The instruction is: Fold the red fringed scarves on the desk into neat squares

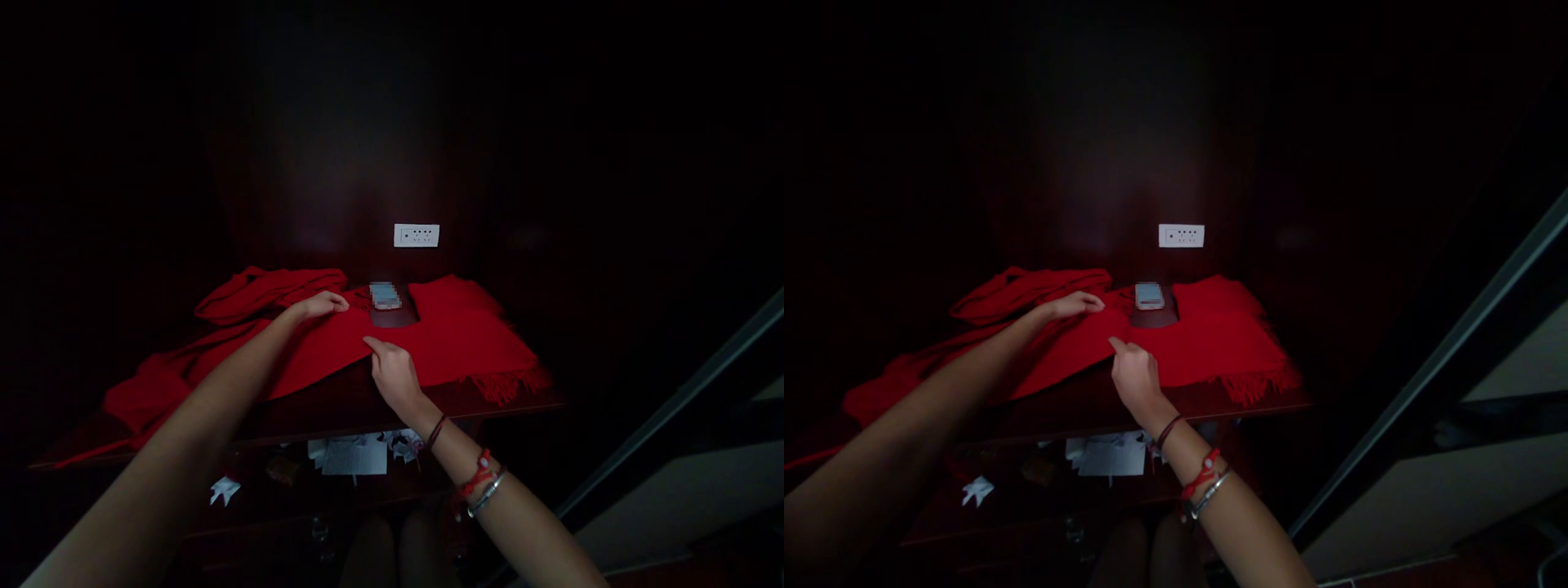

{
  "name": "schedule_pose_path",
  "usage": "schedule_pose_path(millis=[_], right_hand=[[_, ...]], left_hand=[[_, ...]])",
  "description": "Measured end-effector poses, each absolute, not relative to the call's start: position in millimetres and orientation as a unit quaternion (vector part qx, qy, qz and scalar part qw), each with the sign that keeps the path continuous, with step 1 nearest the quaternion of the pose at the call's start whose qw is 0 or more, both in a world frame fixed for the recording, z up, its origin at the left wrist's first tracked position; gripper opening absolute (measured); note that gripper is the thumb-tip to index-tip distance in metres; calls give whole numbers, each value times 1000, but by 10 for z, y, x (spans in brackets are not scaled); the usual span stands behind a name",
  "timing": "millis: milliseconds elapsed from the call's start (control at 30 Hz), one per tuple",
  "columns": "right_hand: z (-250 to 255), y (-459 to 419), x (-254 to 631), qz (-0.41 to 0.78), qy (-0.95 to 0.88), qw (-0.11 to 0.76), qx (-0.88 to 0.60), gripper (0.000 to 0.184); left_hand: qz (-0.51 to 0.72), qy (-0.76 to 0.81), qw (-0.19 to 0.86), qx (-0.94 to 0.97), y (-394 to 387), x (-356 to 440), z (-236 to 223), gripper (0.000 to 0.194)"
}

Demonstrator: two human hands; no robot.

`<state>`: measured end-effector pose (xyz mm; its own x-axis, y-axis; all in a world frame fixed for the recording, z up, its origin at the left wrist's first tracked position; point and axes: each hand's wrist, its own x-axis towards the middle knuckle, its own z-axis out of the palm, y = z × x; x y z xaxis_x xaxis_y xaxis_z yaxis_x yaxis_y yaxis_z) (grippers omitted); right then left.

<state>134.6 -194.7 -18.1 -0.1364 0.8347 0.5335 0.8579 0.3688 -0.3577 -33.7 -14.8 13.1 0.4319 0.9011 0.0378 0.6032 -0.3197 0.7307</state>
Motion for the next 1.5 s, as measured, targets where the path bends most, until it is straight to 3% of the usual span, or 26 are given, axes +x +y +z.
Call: schedule_pose_path(millis=[100,233,500,633,767,1133,1500], right_hand=[[-65,-1946,1605,96,-685,479,-540,38],[127,-1976,2062,209,-595,592,-502,36],[224,-2124,3065,240,-526,629,-520,29],[3,-2171,3390,198,-503,566,-623,30],[-162,-2212,3561,73,-536,450,-710,31],[-200,-2365,3547,-155,-545,192,-801,27],[-278,-2402,3519,-218,-562,99,-791,21]], left_hand=[[281,442,350,776,-176,-1,349,20],[351,368,420,751,-214,629,637,18],[306,314,421,795,-189,1891,727,20],[286,298,400,818,-153,2330,503,17],[268,286,372,841,-52,2595,279,14],[248,268,305,880,90,2849,-38,17],[250,264,271,891,-6,2952,-161,36]])
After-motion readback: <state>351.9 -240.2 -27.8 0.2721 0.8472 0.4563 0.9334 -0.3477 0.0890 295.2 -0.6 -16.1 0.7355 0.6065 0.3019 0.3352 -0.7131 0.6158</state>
